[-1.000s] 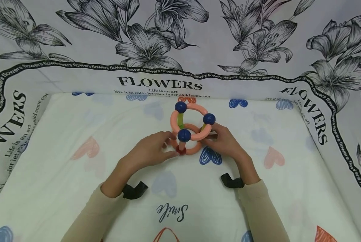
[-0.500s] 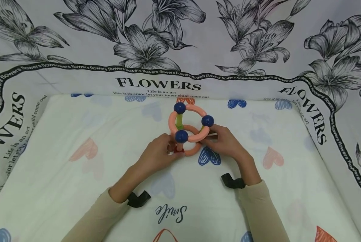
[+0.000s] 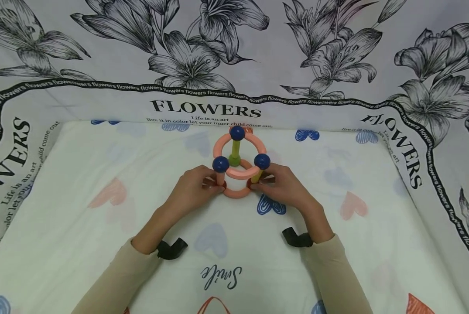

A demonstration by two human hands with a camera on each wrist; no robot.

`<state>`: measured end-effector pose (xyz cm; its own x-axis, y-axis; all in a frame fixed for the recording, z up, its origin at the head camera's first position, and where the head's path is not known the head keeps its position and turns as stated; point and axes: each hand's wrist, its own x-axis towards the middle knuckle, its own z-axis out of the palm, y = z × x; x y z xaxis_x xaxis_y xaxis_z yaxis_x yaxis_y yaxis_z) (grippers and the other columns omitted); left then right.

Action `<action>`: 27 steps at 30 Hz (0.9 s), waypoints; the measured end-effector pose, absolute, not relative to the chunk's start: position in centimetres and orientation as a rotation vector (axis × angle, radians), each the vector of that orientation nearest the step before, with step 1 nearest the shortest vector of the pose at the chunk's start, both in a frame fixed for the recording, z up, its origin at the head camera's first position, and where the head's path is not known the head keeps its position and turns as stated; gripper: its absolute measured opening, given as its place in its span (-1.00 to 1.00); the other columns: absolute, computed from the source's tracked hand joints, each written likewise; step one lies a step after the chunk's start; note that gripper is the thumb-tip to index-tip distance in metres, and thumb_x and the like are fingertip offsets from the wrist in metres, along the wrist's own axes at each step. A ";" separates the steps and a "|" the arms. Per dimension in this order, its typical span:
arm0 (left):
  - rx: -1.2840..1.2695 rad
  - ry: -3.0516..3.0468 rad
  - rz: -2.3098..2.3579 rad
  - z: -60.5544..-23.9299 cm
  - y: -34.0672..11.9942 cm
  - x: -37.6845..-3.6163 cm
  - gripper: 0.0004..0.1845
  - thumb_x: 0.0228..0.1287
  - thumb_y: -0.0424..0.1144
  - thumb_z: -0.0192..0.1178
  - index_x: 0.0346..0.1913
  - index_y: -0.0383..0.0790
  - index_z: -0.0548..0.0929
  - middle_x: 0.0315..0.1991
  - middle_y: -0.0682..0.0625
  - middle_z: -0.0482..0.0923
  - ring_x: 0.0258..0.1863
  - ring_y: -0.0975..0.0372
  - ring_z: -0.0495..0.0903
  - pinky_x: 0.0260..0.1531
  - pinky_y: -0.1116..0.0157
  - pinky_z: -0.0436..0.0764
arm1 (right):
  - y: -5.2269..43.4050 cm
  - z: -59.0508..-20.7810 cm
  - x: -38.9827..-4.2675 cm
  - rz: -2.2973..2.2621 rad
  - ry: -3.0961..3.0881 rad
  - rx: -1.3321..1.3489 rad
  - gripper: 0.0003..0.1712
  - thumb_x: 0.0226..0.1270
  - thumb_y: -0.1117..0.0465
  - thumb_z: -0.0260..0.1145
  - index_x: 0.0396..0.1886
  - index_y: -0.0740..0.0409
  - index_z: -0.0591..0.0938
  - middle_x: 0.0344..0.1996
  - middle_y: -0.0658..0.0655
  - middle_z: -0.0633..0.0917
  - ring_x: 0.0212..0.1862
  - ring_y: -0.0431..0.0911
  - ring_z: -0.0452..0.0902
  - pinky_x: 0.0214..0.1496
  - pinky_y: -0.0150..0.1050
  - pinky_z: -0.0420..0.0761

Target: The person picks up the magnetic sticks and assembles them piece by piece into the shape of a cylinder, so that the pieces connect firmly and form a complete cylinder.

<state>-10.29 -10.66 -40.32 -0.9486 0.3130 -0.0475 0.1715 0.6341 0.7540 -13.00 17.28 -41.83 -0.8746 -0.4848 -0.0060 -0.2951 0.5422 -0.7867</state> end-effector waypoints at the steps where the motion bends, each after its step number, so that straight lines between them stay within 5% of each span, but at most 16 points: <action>1: 0.395 2.686 1.219 -40.3 -10.8 -10.4 -0.90 0.33 -0.25 0.48 -0.16 -0.14 0.78 -0.09 -0.07 0.76 -0.04 0.07 0.84 0.04 0.07 0.79 | 17.1 -41.9 -13.1 -1.246 2.554 -0.671 -0.68 0.37 0.17 0.53 0.08 -0.01 0.72 -0.05 0.04 0.80 0.09 -0.02 0.77 0.23 0.00 0.75; 27: 0.466 2.827 1.136 -40.7 -10.9 -10.3 -0.94 0.31 -0.21 0.50 -0.26 -0.07 0.81 -0.27 0.01 0.71 -0.20 0.17 0.71 -0.12 0.19 0.68 | 16.4 -42.4 -12.9 -1.281 2.625 -0.687 -0.73 0.34 0.22 0.55 0.00 0.02 0.74 -0.10 0.04 0.85 0.01 -0.01 0.79 0.13 -0.07 0.80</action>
